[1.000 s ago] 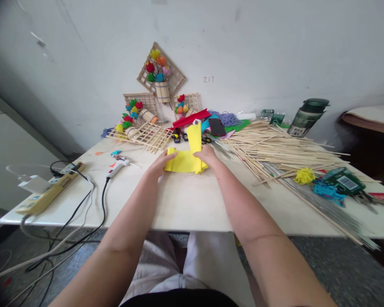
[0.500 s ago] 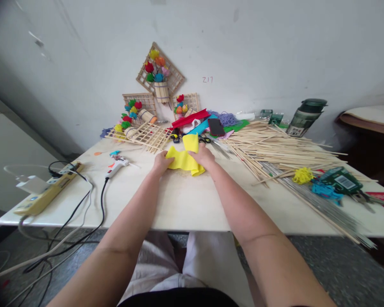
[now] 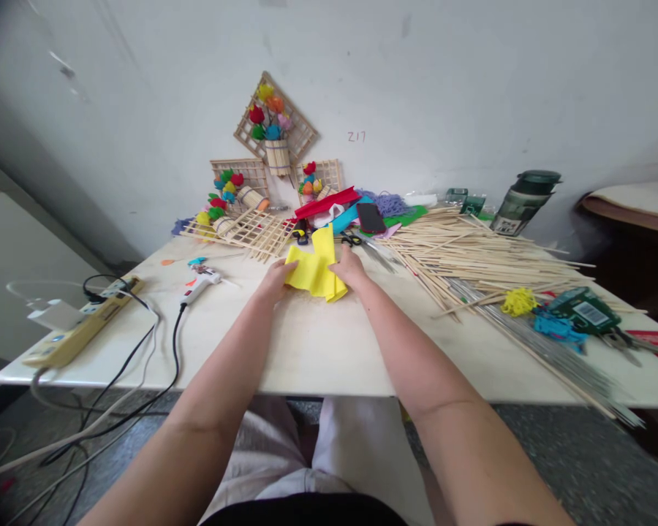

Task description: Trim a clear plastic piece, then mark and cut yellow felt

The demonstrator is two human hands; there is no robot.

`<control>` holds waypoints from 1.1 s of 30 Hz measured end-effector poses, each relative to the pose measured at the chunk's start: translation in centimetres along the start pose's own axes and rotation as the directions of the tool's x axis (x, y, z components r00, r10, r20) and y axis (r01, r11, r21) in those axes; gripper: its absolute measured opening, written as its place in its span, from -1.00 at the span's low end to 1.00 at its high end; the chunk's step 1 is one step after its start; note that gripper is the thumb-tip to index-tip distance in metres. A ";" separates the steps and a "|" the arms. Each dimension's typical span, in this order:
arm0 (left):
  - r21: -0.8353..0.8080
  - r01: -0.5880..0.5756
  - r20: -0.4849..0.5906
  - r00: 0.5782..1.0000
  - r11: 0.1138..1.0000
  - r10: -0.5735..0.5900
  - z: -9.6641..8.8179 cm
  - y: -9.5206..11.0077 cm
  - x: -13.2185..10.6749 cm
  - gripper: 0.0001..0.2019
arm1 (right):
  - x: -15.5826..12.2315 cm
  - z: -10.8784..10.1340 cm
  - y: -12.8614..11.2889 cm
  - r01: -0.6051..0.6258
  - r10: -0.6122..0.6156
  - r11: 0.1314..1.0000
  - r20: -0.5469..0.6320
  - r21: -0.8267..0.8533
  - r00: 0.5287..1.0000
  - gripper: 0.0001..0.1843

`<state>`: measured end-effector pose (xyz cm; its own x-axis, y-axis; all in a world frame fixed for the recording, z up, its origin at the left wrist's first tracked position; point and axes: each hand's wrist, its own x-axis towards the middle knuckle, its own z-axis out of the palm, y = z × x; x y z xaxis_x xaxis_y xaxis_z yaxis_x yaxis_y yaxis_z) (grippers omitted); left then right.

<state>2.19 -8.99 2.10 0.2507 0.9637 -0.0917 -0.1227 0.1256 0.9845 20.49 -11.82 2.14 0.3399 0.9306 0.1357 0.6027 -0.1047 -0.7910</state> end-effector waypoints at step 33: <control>0.527 0.017 -0.317 0.932 0.850 0.178 -1.9 -0.4 1.6 -0.73 | -0.8 -3.2 -1.3 -0.093 0.084 0.892 -0.040 -0.442 0.996 -0.39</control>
<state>0.84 -7.11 1.24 -0.0926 0.9948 0.0421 0.4063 -0.0008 0.9138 21.72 -13.53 4.98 0.4178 0.9038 0.0929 0.8254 -0.3348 -0.4546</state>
